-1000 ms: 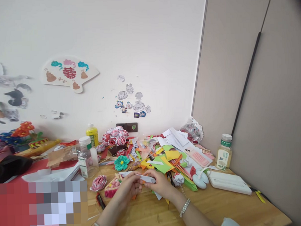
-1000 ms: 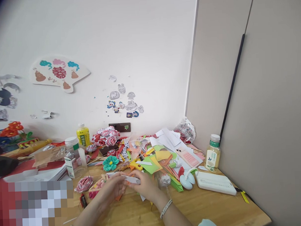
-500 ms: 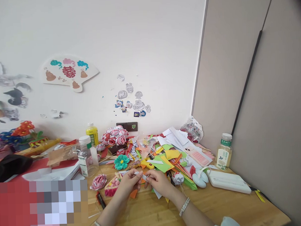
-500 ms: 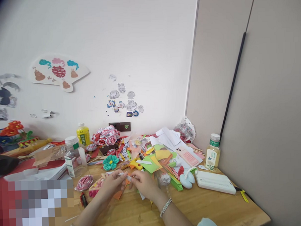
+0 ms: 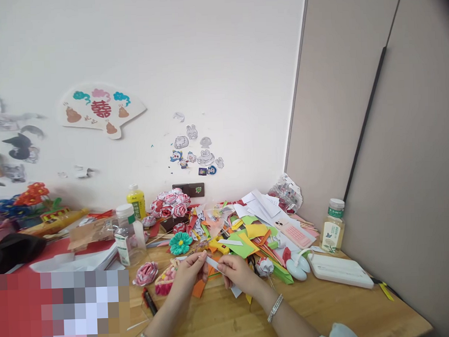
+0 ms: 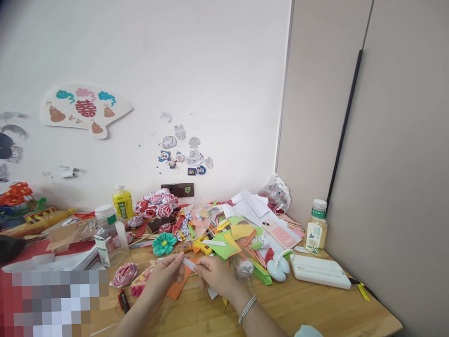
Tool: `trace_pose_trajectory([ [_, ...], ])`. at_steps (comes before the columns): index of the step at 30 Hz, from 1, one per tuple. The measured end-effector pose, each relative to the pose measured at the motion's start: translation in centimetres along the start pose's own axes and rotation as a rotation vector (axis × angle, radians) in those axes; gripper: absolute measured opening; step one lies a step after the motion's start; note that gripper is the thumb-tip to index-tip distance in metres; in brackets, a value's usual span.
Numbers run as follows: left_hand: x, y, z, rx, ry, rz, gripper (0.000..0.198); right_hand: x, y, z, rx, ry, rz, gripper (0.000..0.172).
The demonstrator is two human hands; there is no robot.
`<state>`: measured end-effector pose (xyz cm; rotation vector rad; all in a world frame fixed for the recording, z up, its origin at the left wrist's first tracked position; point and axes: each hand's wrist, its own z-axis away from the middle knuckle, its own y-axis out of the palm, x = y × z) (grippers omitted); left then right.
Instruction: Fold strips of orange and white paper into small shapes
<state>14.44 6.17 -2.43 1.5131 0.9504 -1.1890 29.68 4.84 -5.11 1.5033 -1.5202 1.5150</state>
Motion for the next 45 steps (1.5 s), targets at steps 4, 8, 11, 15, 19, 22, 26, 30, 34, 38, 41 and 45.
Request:
trace_pose_trajectory([
  [4, 0.1, -0.3, -0.2, -0.014, 0.020, 0.049, 0.031, -0.3, -0.2, -0.2, 0.024, 0.047, -0.027, 0.032],
  [8, 0.0, -0.4, -0.1, 0.000, 0.010, 0.091, 0.030, -0.5, -0.3, -0.3, -0.059, 0.009, 0.028, 0.032],
  [11, -0.1, -0.4, -0.1, -0.015, 0.055, 0.079, 0.029, -0.4, -0.4, -0.3, -0.016, 0.020, -0.022, 0.033],
  [15, 0.3, -0.7, -0.4, -0.059, 0.070, 0.051, 0.033, -0.2, -0.5, -0.1, -0.017, -0.020, 0.026, 0.034],
  [19, 0.8, -0.9, -0.7, -0.045, 0.019, 0.033, 0.031, 0.1, -0.4, 0.0, -0.072, -0.049, 0.079, 0.034],
  [22, 0.7, -0.9, -0.6, -0.056, 0.045, 0.024, 0.029, 0.1, -0.2, 0.0, -0.037, -0.027, 0.037, 0.033],
  [26, 0.4, -0.6, -0.3, -0.052, 0.028, 0.060, 0.030, 0.3, -0.3, 0.1, -0.058, -0.053, 0.062, 0.031],
  [30, 0.7, -0.2, -0.2, 0.034, -0.093, 0.052, 0.032, 0.4, -0.2, 0.2, -0.063, -0.073, 0.059, 0.031],
  [34, 0.9, -0.1, -0.3, 0.076, -0.104, -0.015, 0.034, 0.3, 0.1, 0.2, -0.023, -0.059, 0.006, 0.032],
  [38, 0.7, 0.0, -0.2, 0.043, -0.083, -0.015, 0.035, 0.5, 0.1, 0.1, -0.027, -0.095, 0.025, 0.034],
  [41, 0.7, 0.1, -0.1, 0.007, -0.074, 0.041, 0.034, 0.6, 0.1, 0.1, -0.028, -0.091, 0.061, 0.036],
  [45, 1.1, 0.1, -0.2, -0.027, -0.049, 0.053, 0.035, 0.5, 0.1, 0.2, -0.018, -0.105, 0.149, 0.036],
])
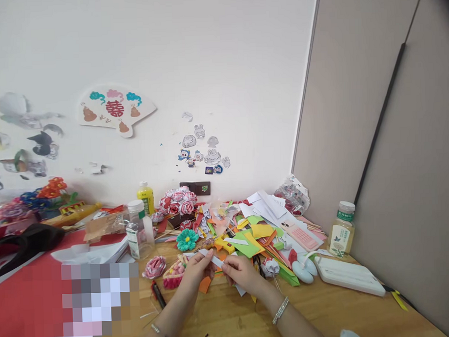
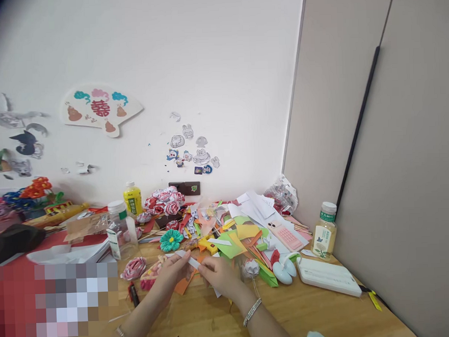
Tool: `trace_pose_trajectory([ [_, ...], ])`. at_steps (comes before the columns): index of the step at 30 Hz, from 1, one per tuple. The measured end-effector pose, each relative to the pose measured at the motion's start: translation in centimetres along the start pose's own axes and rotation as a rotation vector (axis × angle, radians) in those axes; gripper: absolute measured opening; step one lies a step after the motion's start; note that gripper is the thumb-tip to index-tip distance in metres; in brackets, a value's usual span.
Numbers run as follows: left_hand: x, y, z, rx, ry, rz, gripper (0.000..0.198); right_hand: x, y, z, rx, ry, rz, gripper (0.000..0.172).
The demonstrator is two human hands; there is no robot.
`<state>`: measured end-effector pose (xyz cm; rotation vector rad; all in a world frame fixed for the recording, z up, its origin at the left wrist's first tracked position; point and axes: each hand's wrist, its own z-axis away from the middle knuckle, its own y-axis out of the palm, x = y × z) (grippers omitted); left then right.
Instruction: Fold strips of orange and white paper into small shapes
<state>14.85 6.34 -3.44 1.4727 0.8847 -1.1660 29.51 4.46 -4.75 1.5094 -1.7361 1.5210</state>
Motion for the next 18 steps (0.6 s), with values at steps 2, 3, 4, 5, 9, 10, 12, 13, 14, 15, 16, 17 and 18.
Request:
trace_pose_trajectory([
  [2, 0.1, -0.1, -0.2, -0.001, -0.006, -0.002, 0.036, -0.1, 0.0, 0.0, -0.009, -0.018, 0.038, 0.036],
  [3, 0.2, -0.2, -0.3, 0.001, -0.010, 0.006, 0.037, -0.1, -0.1, 0.0, -0.023, -0.021, 0.057, 0.035],
  [4, 0.2, -0.4, -0.4, 0.000, -0.013, 0.021, 0.038, -0.2, -0.2, 0.0, -0.043, -0.021, 0.076, 0.035],
  [5, 0.1, -0.6, -0.6, -0.009, -0.013, 0.044, 0.039, -0.2, -0.3, -0.1, -0.074, -0.016, 0.098, 0.034],
  [9, -0.2, -1.8, -1.1, -0.133, -0.003, 0.126, 0.044, -0.5, -1.4, -0.3, -0.322, 0.032, 0.246, 0.029],
  [10, -0.3, -2.1, -1.2, -0.159, -0.016, 0.133, 0.043, -0.6, -1.7, -0.4, -0.408, 0.052, 0.291, 0.027],
  [12, -0.3, -2.4, -1.3, -0.188, -0.027, 0.136, 0.041, -1.0, -2.4, -0.5, -0.540, 0.114, 0.346, 0.026],
  [13, -0.3, -2.4, -1.3, -0.186, -0.029, 0.135, 0.041, -1.1, -2.7, -0.5, -0.593, 0.143, 0.360, 0.026],
  [14, -0.3, -2.3, -1.2, -0.181, -0.025, 0.133, 0.041, -1.3, -2.9, -0.6, -0.604, 0.186, 0.373, 0.028],
  [15, -0.3, -2.3, -1.2, -0.173, -0.019, 0.131, 0.041, -1.4, -3.1, -0.6, -0.605, 0.225, 0.388, 0.033],
  [16, -0.2, -2.2, -1.1, -0.169, -0.012, 0.129, 0.041, -1.4, -3.1, -0.6, -0.603, 0.252, 0.409, 0.038],
  [17, -0.2, -2.1, -1.0, -0.167, -0.005, 0.128, 0.041, -1.2, -3.0, -0.6, -0.592, 0.259, 0.435, 0.043],
  [18, -0.2, -2.0, -1.0, -0.167, 0.001, 0.125, 0.041, -1.0, -2.8, -0.5, -0.573, 0.248, 0.466, 0.044],
])
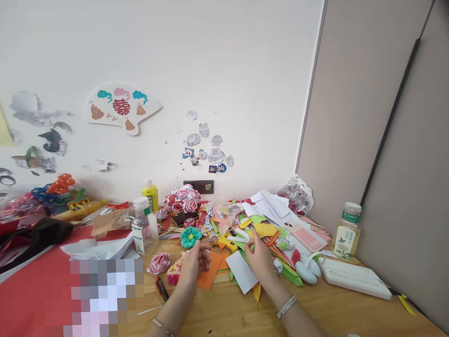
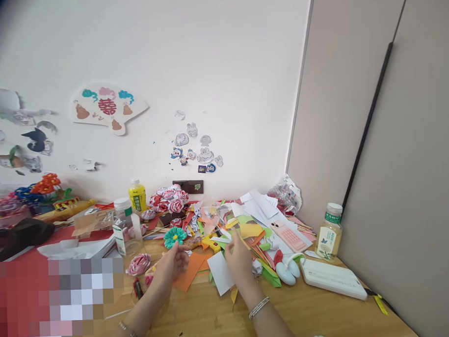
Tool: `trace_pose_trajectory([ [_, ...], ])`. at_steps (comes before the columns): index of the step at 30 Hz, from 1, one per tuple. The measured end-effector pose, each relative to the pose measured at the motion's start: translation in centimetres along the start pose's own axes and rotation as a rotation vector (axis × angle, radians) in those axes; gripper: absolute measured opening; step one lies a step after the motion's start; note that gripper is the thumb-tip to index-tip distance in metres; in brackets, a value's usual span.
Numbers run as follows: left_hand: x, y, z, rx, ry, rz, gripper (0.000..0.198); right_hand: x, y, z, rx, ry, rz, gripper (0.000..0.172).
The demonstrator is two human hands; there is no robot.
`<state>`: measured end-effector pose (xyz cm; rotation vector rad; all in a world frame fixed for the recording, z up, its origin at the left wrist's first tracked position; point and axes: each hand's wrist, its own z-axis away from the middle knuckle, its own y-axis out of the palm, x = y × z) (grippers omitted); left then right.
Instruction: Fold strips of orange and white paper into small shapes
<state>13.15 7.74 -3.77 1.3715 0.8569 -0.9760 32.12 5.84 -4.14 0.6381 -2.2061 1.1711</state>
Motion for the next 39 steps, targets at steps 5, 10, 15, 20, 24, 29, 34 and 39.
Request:
trace_pose_trajectory([
  [5, 0.2, -0.1, -0.1, 0.002, -0.006, -0.018, 0.042, 1.6, 0.7, 1.7, 0.208, -0.255, 0.162, 0.024],
  [10, 0.5, -0.2, -0.3, 0.005, -0.007, -0.032, 0.041, 1.7, 1.6, 2.6, 0.251, -0.297, 0.331, 0.020],
  [15, 0.6, -0.1, -0.3, 0.018, -0.018, -0.051, 0.040, 1.5, 1.5, 2.3, 0.203, -0.260, 0.288, 0.009],
  [20, 0.7, 0.0, -0.4, 0.031, -0.018, -0.070, 0.040, 1.2, 1.8, 2.1, 0.145, -0.221, 0.208, 0.007],
  [24, 0.8, 0.0, -0.3, 0.039, -0.032, -0.102, 0.041, 0.8, 2.2, 2.0, 0.190, -0.157, 0.215, 0.011],
  [29, 0.8, 0.1, -0.3, 0.024, -0.038, -0.150, 0.043, 1.0, 1.6, 1.8, 0.234, -0.145, 0.341, 0.033],
  [34, 0.8, 0.3, -0.1, 0.030, -0.031, -0.177, 0.044, 1.2, 1.3, 1.6, 0.252, -0.150, 0.305, 0.034],
  [39, 0.7, 0.6, 0.3, 0.041, -0.024, -0.196, 0.045, 0.9, 1.8, 1.9, 0.228, -0.181, 0.127, 0.024],
])
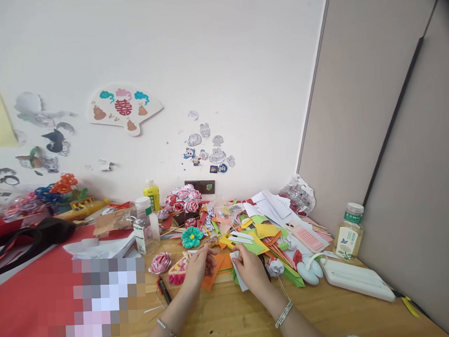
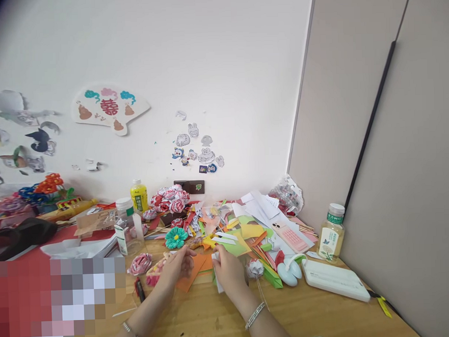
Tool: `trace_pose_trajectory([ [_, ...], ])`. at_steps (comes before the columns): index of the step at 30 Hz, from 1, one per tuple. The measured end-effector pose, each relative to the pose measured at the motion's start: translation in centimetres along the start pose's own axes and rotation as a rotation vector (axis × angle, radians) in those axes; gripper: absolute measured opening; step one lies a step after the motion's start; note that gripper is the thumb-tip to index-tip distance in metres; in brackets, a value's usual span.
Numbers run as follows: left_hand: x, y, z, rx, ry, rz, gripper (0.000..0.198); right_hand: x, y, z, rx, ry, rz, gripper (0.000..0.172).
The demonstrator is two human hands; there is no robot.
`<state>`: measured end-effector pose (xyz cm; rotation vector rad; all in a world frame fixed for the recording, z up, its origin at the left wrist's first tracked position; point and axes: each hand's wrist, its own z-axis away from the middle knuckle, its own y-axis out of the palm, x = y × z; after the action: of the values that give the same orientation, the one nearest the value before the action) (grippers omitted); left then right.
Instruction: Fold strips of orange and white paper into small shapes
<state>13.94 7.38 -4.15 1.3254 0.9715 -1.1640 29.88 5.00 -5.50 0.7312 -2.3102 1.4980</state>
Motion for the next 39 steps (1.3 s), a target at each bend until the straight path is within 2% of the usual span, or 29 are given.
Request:
trace_pose_trajectory([
  [6, -0.1, 0.8, 0.5, 0.100, -0.050, -0.074, 0.041, 0.4, -0.1, 0.3, -0.114, -0.037, -0.077, 0.028],
  [11, -0.8, 1.8, 1.8, 0.196, 0.106, -0.188, 0.036, 1.2, -0.7, 0.7, -0.211, -0.171, -0.135, 0.034],
  [14, -1.3, 2.5, 2.5, 0.328, 0.173, -0.201, 0.038, 1.5, -0.8, 0.9, -0.223, -0.221, -0.198, 0.035],
  [16, -1.4, 2.8, 2.8, 0.358, 0.202, -0.171, 0.041, 1.5, -0.6, 1.0, -0.212, -0.232, -0.269, 0.034],
  [22, -1.1, 2.8, 2.7, 0.369, 0.263, -0.139, 0.042, 1.7, -0.4, 0.9, -0.132, -0.185, -0.641, 0.039],
  [25, -0.8, 2.6, 2.3, 0.352, 0.273, -0.113, 0.042, 1.7, -0.3, 0.6, -0.104, -0.118, -0.738, 0.040],
  [30, -0.5, 2.3, 1.8, 0.286, 0.234, -0.092, 0.041, 1.3, -0.1, 0.1, -0.134, -0.045, -0.806, 0.036],
  [33, -0.6, 2.2, 1.8, 0.294, 0.206, -0.070, 0.042, 0.9, 0.1, -0.2, -0.154, -0.014, -0.825, 0.033],
  [39, -0.7, 2.3, 1.9, 0.322, 0.188, -0.094, 0.040, 0.6, 0.5, -0.3, -0.102, 0.036, -0.738, 0.024],
])
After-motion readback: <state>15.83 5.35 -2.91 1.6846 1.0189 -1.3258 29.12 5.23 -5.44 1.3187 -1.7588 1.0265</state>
